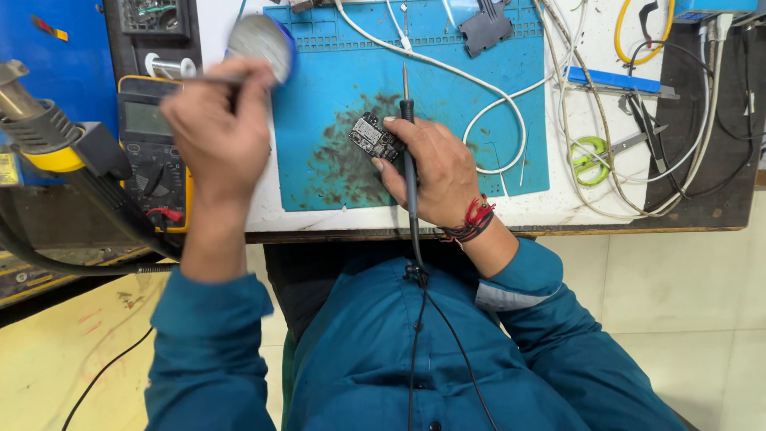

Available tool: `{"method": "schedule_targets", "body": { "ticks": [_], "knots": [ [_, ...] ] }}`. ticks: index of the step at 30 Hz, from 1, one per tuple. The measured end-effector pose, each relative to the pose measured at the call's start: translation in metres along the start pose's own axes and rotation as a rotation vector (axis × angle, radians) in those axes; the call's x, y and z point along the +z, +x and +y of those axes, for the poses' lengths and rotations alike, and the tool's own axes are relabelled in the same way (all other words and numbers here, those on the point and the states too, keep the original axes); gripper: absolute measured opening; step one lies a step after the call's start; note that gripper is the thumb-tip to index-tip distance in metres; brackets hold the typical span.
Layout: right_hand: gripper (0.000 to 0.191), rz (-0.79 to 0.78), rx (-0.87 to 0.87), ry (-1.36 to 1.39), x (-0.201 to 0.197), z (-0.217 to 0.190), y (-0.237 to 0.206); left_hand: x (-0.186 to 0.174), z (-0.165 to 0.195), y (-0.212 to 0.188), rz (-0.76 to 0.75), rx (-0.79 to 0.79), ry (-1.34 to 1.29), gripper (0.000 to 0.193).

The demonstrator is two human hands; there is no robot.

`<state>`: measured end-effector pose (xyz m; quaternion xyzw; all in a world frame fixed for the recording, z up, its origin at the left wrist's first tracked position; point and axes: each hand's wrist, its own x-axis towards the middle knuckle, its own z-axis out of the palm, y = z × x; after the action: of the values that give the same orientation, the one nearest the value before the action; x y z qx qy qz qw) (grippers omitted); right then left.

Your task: The person solders components on a small circuit board at a workbench, holding the board with tweezers in one hand and a soldering iron in the other. They periodically dip the iron or a tool into a small bowl and continue soldering different points on the board.

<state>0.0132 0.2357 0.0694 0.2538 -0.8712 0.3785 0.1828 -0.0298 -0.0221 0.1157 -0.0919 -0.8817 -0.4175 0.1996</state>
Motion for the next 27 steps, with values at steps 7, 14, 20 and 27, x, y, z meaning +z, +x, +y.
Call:
{"method": "schedule_targets", "body": {
  "ticks": [7,14,20,27],
  "knots": [
    [0.049,-0.012,0.018,-0.005,0.000,-0.003,0.002,-0.008,0.025,-0.042,-0.140,-0.040,0.031,0.011],
    [0.049,-0.013,0.021,0.015,0.000,-0.002,0.001,0.000,-0.004,-0.060,0.236,-0.203,-0.450,0.013],
    [0.049,-0.009,0.025,0.011,-0.001,-0.002,0.002,0.027,-0.022,-0.060,0.269,-0.250,-0.506,0.013],
    [0.049,-0.010,0.033,0.012,-0.001,-0.002,0.001,0.039,-0.018,-0.060,0.238,-0.251,-0.401,0.013]
  ]
}}
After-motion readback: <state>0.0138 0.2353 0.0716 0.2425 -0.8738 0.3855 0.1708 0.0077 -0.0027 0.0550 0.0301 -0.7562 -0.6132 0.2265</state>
